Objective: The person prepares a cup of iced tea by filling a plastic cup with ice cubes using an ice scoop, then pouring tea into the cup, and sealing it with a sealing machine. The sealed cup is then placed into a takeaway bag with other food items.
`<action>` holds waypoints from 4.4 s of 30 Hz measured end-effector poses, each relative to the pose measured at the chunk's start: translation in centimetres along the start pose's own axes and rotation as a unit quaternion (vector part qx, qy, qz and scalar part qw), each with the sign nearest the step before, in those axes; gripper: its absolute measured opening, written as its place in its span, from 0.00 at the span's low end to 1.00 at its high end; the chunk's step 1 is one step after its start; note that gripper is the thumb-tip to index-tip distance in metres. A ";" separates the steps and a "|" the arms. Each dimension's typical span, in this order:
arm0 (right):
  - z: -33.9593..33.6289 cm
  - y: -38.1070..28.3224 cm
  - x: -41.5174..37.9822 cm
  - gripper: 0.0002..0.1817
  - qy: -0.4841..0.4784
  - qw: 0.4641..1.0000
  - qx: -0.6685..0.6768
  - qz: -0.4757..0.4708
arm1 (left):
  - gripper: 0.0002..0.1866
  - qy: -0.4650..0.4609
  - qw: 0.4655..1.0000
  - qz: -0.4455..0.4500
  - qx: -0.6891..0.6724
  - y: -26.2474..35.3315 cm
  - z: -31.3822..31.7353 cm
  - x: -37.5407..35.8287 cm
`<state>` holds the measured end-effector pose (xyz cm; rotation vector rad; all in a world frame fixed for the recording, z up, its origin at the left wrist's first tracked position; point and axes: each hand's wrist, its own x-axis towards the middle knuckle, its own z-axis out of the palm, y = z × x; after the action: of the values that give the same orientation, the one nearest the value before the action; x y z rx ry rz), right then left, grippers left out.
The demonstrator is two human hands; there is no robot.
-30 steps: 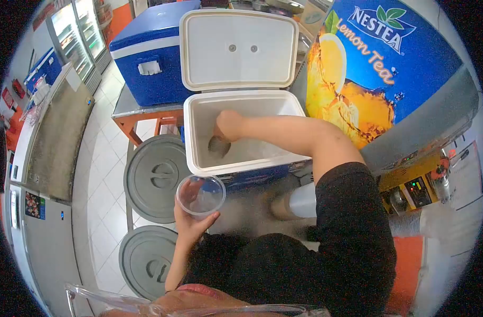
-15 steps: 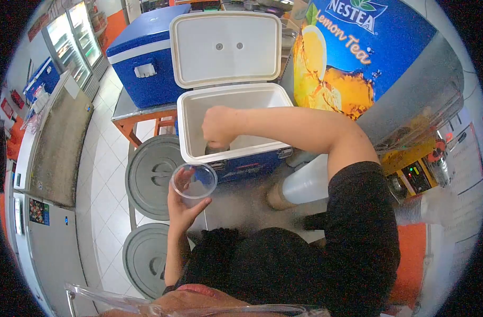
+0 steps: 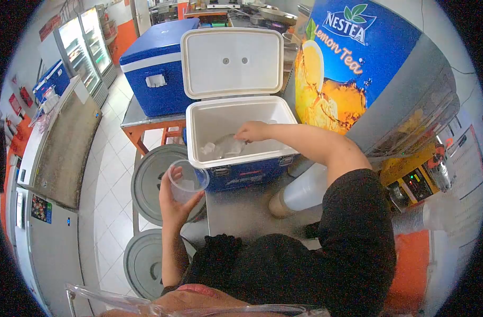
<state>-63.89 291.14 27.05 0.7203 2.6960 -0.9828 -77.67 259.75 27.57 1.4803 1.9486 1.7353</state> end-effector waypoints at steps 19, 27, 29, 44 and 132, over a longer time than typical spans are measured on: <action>-11.6 -26.6 -12.2 0.21 0.120 0.851 -0.511 0.037 | 0.40 -0.010 0.997 0.034 -0.068 3.6 2.6 6.1; -5.1 -16.0 -1.7 0.16 0.062 0.828 -0.557 -0.014 | 0.45 0.053 0.955 0.088 -0.278 -0.1 3.0 4.0; -1.2 -11.7 1.8 0.10 0.044 0.806 -0.588 -0.050 | 0.45 0.064 0.954 0.084 -0.279 -1.1 2.8 2.8; 3.1 -9.3 3.3 0.16 -0.028 0.832 -0.452 -0.320 | 0.46 0.028 0.962 0.005 -0.272 -4.7 2.3 -1.2; 1.3 -7.2 3.5 0.16 -0.031 0.897 -0.439 0.042 | 0.38 0.184 0.976 0.109 0.033 -0.4 9.7 15.7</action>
<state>-70.55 286.86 28.89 0.5641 2.6028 0.2695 -79.45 277.73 31.55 1.5335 2.0957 2.1950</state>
